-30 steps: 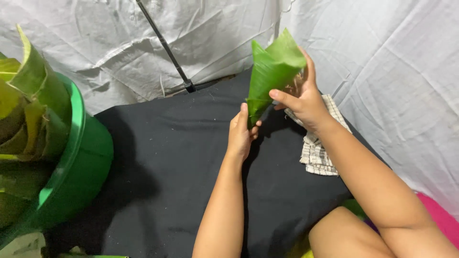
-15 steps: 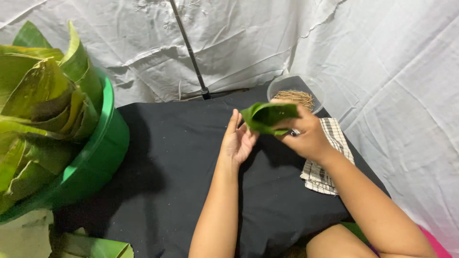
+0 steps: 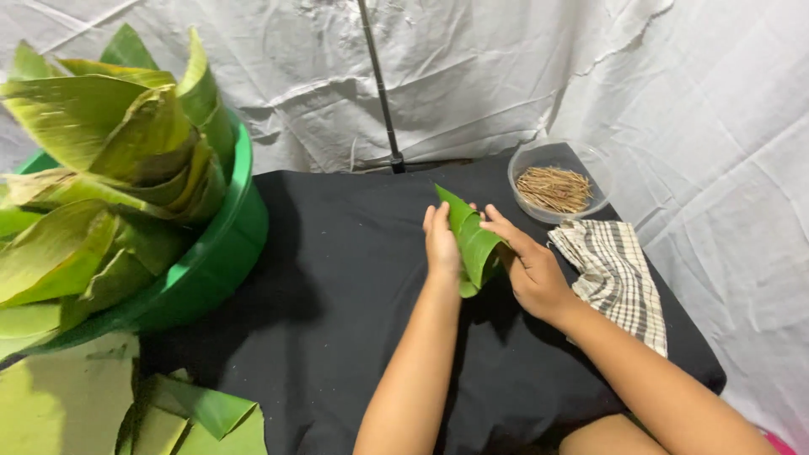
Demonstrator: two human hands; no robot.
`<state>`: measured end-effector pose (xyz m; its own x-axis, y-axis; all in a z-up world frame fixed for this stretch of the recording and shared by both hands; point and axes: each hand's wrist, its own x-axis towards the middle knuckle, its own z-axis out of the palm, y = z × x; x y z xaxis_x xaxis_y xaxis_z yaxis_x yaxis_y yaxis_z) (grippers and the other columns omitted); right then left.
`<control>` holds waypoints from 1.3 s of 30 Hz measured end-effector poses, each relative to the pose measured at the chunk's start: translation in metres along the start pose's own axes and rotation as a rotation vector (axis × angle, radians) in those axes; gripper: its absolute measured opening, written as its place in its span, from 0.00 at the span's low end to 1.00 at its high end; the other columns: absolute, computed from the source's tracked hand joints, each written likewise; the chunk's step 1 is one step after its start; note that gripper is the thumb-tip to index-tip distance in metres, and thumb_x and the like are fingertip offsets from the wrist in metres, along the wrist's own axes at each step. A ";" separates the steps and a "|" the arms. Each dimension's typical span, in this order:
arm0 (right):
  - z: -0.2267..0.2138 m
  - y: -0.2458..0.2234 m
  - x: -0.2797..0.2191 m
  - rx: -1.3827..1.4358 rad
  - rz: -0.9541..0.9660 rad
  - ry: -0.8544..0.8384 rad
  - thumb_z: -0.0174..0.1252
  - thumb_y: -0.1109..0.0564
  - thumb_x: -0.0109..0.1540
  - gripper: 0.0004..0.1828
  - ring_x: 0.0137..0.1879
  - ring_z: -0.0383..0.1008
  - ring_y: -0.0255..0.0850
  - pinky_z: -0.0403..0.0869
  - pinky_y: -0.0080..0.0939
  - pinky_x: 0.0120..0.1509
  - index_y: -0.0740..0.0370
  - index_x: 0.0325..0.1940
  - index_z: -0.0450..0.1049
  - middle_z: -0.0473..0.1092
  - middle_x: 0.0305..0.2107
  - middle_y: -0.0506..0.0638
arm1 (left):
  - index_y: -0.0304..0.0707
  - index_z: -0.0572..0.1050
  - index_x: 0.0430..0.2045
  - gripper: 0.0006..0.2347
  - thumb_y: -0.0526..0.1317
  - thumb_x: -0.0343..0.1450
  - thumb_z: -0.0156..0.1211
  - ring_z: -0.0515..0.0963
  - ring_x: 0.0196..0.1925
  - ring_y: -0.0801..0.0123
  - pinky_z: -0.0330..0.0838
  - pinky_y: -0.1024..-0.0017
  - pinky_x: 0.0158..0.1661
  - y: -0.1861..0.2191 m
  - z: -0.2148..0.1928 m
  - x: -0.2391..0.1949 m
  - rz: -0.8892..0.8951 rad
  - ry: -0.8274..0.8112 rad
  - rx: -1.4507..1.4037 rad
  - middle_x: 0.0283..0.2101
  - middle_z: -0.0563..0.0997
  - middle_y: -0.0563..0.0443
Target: Cleaning banana leaves with a cloth and rolling them into cone shapes, then securing them with small wooden sticks.
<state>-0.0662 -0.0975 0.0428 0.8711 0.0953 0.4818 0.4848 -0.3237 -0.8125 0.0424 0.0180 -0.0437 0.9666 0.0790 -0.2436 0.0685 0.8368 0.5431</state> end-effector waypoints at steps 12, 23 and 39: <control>0.019 -0.079 0.025 0.506 0.550 -0.019 0.34 0.31 0.71 0.32 0.39 0.73 0.43 0.78 0.49 0.38 0.37 0.75 0.62 0.73 0.45 0.55 | 0.27 0.33 0.73 0.54 0.63 0.64 0.60 0.28 0.76 0.29 0.26 0.45 0.72 0.116 0.060 -0.162 0.159 -0.342 0.892 0.72 0.21 0.17; 0.100 -0.297 0.086 0.719 0.247 -0.454 0.36 0.36 0.67 0.36 0.60 0.70 0.43 0.74 0.51 0.62 0.57 0.72 0.61 0.67 0.60 0.54 | 0.22 0.47 0.69 0.48 0.59 0.61 0.58 0.43 0.75 0.23 0.52 0.45 0.65 0.351 0.064 -0.266 0.767 -0.336 1.256 0.71 0.34 0.05; 0.225 -0.330 0.142 0.287 0.238 -0.533 0.36 0.39 0.68 0.34 0.53 0.81 0.55 0.83 0.46 0.45 0.62 0.69 0.64 0.67 0.63 0.64 | 0.35 0.71 0.59 0.24 0.47 0.70 0.55 0.78 0.57 0.65 0.77 0.63 0.58 0.503 0.001 -0.254 0.386 0.094 0.855 0.55 0.79 0.44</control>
<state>-0.0844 0.2341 0.3056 0.8411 0.5299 0.1084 0.2108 -0.1367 -0.9679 -0.1682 0.4183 0.2920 0.9389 0.3426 0.0323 -0.0582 0.0655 0.9962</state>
